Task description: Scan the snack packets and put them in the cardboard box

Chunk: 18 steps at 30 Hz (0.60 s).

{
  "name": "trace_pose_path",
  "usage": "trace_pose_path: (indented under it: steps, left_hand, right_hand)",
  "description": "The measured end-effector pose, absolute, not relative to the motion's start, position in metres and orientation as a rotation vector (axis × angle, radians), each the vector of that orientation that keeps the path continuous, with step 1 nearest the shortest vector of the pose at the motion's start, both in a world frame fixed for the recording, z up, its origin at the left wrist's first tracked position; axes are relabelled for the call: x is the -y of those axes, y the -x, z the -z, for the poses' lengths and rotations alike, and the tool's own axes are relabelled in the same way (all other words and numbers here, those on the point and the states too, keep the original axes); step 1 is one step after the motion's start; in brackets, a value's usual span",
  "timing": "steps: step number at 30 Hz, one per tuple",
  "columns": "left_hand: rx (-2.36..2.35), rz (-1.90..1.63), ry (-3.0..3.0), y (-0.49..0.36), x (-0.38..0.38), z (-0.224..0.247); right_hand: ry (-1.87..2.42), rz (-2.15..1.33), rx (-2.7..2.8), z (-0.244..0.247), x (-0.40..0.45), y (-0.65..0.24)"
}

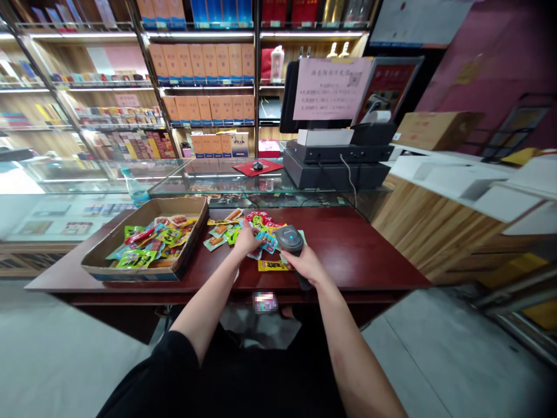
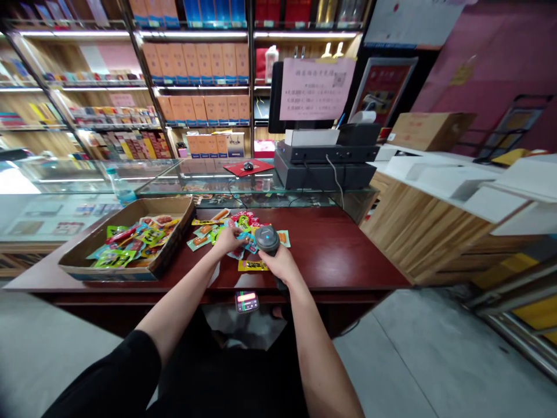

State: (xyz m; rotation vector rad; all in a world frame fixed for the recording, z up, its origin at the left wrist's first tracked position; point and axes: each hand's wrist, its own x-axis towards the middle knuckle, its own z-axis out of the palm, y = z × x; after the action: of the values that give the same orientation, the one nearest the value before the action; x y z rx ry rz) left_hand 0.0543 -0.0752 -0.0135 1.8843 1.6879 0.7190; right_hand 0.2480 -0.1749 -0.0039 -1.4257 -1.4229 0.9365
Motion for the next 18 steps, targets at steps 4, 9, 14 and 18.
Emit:
trace_pose_path:
  steps: [4, 9, 14, 18]
  left_hand:
    - [-1.263, -1.088, -1.394, -0.029, 0.072, 0.008]
    - [-1.088, -1.372, -0.966, 0.005, 0.078, -0.003]
    - [-1.085, -1.4, -0.833, 0.014, 0.094, -0.003]
    - [-1.089, -1.425, -0.86, 0.014, 0.091, -0.005]
  right_hand:
    - [1.412, -0.846, 1.537, -0.02, 0.171, -0.244]
    - [1.307, -0.889, 1.625, -0.038, 0.166, -0.219]
    - [1.3, -0.823, 1.64, -0.016, 0.162, -0.189]
    - [1.323, -0.791, 1.621, -0.008, 0.156, -0.182]
